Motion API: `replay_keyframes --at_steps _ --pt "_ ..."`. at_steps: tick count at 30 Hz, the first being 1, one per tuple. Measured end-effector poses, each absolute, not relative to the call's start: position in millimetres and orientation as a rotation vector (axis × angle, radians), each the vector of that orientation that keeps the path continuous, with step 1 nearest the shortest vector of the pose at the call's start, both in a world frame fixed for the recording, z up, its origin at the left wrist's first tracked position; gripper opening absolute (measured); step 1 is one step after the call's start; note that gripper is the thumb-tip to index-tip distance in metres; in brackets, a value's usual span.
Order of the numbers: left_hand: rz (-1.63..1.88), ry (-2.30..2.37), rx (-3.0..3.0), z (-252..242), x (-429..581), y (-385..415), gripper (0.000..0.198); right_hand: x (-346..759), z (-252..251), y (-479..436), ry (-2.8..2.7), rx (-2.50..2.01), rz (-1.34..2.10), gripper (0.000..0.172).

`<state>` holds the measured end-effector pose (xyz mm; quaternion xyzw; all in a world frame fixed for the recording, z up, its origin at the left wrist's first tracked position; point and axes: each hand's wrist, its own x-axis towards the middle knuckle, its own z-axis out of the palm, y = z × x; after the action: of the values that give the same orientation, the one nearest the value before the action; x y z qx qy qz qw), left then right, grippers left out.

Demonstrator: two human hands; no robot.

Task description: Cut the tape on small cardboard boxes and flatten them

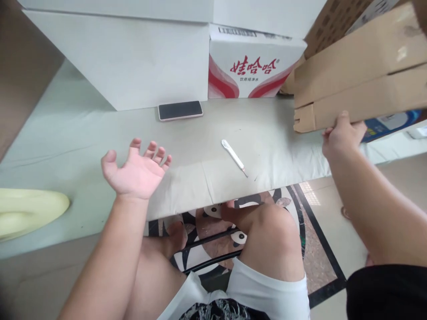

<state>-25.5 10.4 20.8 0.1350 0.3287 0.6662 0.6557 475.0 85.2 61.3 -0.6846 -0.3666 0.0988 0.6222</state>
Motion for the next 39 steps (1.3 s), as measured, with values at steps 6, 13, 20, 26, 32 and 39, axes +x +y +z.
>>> replay_keyframes --at_steps 6,13,20,26,32,39 --pt "1.494 0.77 0.195 27 -24 20 0.044 467 95 154 -0.555 -1.622 0.405 0.023" --pt "1.49 0.726 0.136 33 -25 19 0.043 442 70 114 -0.66 -1.804 0.653 0.019" --pt "1.517 0.718 0.133 36 -31 5 0.044 447 57 100 -0.646 -1.965 0.613 0.021" --pt "1.512 0.777 0.164 33 -37 1 0.044 457 47 132 -0.607 -2.019 0.544 0.017" --pt "1.425 0.766 0.077 22 -43 14 0.048 489 39 188 -0.49 -1.995 0.56 0.025" --pt "1.389 0.735 0.008 10 -36 33 0.038 503 32 231 -0.559 -1.815 0.731 0.037"
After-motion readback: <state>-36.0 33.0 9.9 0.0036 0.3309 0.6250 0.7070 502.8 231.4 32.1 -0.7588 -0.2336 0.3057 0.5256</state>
